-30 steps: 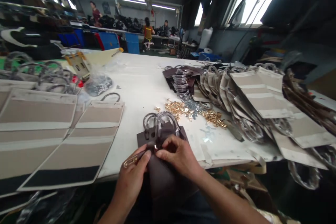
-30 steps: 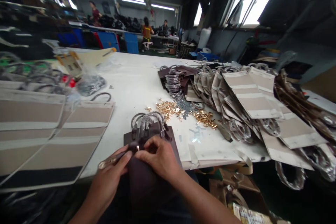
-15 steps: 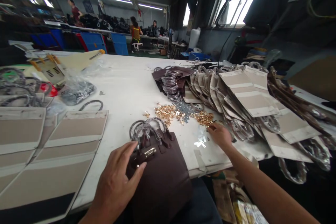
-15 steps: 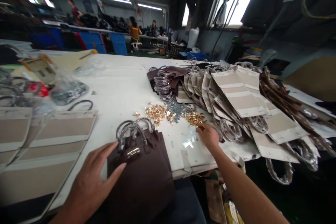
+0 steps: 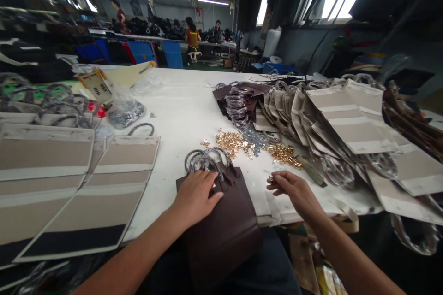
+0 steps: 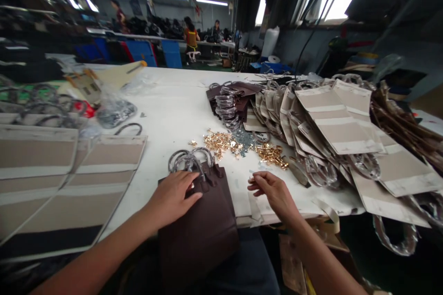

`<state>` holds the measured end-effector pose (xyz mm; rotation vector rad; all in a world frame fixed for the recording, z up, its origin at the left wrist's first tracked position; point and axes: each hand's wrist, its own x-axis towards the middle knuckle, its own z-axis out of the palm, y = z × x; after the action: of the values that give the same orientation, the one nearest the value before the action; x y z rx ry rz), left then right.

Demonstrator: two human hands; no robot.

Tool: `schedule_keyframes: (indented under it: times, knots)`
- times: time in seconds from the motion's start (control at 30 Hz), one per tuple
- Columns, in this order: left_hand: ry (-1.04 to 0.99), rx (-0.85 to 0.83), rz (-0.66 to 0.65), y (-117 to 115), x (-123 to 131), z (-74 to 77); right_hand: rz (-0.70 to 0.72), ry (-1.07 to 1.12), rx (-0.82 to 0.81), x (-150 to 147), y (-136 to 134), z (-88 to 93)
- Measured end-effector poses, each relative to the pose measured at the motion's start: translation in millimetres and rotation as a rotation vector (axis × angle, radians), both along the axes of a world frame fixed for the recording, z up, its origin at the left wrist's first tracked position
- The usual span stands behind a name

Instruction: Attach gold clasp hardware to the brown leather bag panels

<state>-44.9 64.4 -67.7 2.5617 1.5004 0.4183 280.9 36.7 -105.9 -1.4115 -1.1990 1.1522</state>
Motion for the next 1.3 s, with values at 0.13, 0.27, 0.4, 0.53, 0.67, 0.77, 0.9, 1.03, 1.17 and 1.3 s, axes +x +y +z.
schedule_keyframes:
  times: [0.13, 0.27, 0.4, 0.53, 0.67, 0.77, 0.9, 1.03, 1.17, 1.3]
  knots:
    - [0.076, 0.032, 0.007, 3, 11, -1.8, 0.031, -0.184, 0.056, -49, -9, -3.5]
    - [0.085, 0.121, -0.003, 6, 17, -1.4, 0.056, -0.448, 0.188, -85, -9, -12.7]
    - [0.115, 0.150, -0.114, 12, 21, 3.8, 0.060, -0.583, 0.315, -100, -13, -17.4]
    - [0.146, 0.090, -0.221, 25, 22, 7.2, 0.116, -0.514, 0.384, -110, -23, -19.4]
    - [0.122, 0.027, -0.304, 37, 25, 12.7, 0.092, -0.416, 0.303, -121, -28, -22.2]
    - [0.073, -0.127, -0.318, 42, 31, 20.8, 0.070, -0.371, 0.252, -127, -27, -25.6]
    - [-0.020, -0.295, -0.236, 45, 46, 32.9, 0.073, -0.401, 0.365, -134, -24, -27.2]
    - [-0.400, -0.525, -0.149, 41, 49, 39.4, 0.134, -0.491, 0.567, -146, -18, -22.2]
    - [-0.750, -0.589, -0.048, 29, 31, 27.2, 0.057, -0.387, 0.563, -150, -6, -14.2]
    - [-0.459, -0.239, 0.064, 9, 12, 1.8, -0.120, -0.216, 0.253, -132, 6, -7.9]
